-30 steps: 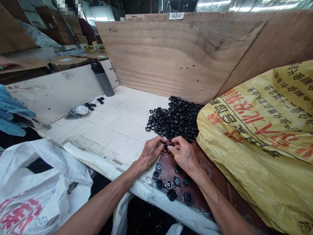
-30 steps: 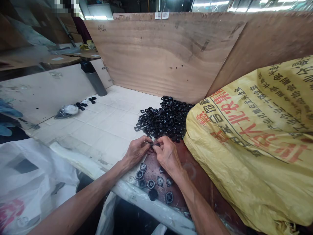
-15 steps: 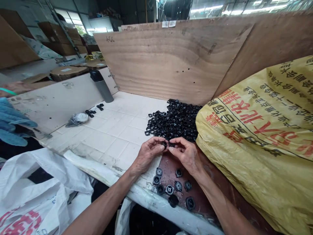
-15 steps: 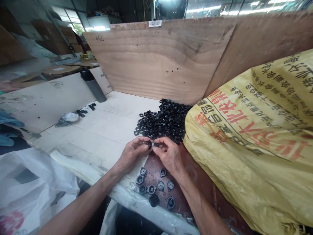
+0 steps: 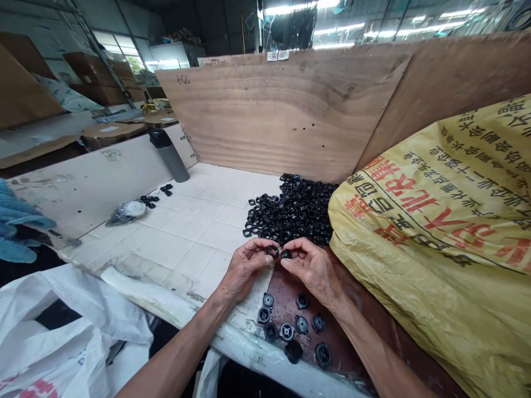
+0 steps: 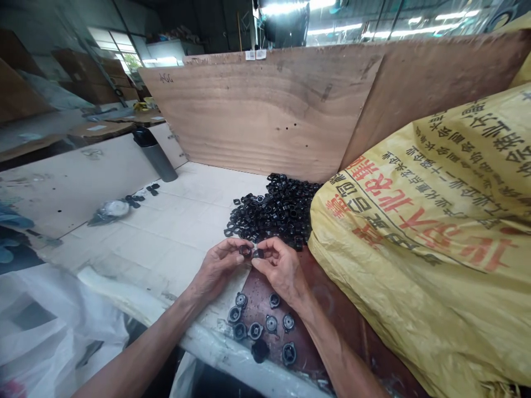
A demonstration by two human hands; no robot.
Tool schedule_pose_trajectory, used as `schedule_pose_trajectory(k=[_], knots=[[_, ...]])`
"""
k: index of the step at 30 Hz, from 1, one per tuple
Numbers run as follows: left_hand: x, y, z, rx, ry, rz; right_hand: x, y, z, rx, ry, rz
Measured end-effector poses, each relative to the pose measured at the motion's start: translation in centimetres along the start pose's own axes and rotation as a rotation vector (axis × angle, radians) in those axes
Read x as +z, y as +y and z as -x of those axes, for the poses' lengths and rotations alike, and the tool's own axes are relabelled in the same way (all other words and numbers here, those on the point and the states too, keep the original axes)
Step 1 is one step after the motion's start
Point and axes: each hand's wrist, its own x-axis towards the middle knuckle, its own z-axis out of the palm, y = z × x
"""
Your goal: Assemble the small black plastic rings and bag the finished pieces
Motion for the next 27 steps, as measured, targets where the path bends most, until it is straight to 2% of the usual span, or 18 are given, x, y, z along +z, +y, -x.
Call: schedule_pose_trajectory(k=[5,8,12,15,21,27], knots=[[0.08,0.09,0.02,0.023,0.011,0.012,-0.01,0.09,0.06,-0.068,0.038,0.122],[0.06,0.15,0.0,0.022,0.022,0.01,0.01,0.11,0.01,-0.111,0.048,0.117],[-0.09,0.08,-0.09,0.054,0.065,0.016,0.38,0.55,0.01,-0.029,-0.026,-0.043],[-0.11,-0.06,-0.17,0.073,0.085,0.007,0.67,0.84,0.06,0.002,-0.019,-0.083],[0.04,-0.43,-0.14,0.038,0.026,-0.053,0.57,0.73,0.05,-0.021,0.086,0.008],[0.03,-0.72,-0.05,-0.017,0.041,-0.023,0.53,1.01,0.07,-0.166,0.117,0.201]])
